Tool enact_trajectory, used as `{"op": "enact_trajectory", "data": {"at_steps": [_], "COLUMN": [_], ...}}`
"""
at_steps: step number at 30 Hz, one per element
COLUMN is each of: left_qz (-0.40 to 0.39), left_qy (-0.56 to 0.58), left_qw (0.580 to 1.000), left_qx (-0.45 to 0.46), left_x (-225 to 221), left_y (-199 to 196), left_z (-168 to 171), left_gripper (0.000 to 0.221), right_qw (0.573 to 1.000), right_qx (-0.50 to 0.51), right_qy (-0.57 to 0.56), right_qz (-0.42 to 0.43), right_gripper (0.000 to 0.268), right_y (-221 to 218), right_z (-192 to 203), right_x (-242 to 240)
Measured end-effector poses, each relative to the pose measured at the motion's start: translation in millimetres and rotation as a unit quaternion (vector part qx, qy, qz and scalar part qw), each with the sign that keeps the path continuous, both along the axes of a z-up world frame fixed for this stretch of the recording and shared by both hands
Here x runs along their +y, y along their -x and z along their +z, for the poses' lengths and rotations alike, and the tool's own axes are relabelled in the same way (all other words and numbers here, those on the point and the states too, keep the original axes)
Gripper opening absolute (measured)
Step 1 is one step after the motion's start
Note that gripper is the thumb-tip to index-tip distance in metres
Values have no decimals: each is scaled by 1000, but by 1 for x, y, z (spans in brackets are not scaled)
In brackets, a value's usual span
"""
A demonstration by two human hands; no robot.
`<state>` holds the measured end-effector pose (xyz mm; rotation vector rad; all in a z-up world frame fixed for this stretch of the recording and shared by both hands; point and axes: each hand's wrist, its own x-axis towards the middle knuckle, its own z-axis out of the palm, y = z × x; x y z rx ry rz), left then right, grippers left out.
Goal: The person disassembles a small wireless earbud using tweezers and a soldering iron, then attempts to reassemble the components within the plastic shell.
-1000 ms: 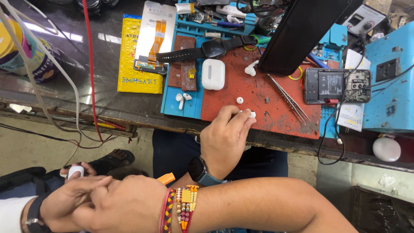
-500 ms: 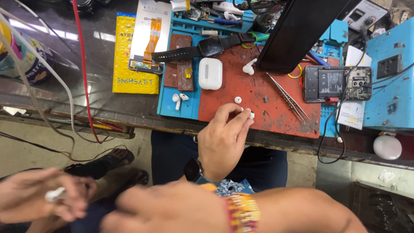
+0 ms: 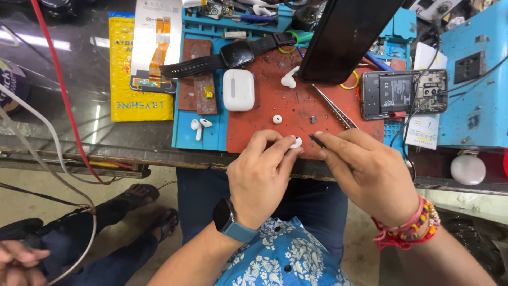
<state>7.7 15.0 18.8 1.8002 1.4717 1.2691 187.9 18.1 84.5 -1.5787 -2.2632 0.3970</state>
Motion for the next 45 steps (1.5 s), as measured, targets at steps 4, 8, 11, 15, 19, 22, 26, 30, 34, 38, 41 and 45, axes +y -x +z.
{"op": "enact_trajectory", "data": {"at_steps": [4,8,11,15,19,22,26,30,34,38,41,45], "left_qz": [-3,-2,-9,-17,-23,-24,-30,-31,-35,-38,-41,-48], "left_qy": [12,34,55,73,73,71,72,72,74,76,89,99], "left_qw": [1000,999,998,997,997,997,997,997,997,996,995,994], "left_qx": [-11,-9,5,4,7,8,3,4,8,4,-7,0], "left_x": [0,2,4,6,7,7,7,7,7,8,8,9], "left_y": [1,-1,-1,0,2,2,3,3,3,3,3,5], "left_z": [2,5,7,10,10,9,8,8,8,8,9,10], "left_gripper": [16,17,17,18,18,18,18,18,16,15,14,14], "right_qw": [997,992,989,988,988,989,988,987,979,969,967,970], "right_qx": [-31,-70,-84,-95,-93,-92,-95,-100,-147,-181,-189,-140], "right_qy": [-31,-63,-68,-71,-68,-67,-66,-63,-67,-69,-59,-68], "right_qz": [63,84,96,102,99,100,100,104,123,150,159,186], "right_gripper": [22,20,20,21,21,21,22,23,29,33,32,27], "right_y": [-2,-2,-4,-2,0,0,-1,-1,-1,-2,-2,-4], "right_z": [-3,-6,-8,-8,-8,-8,-9,-10,-12,-13,-13,-11], "right_x": [6,11,15,19,20,20,20,20,19,20,22,29]}}
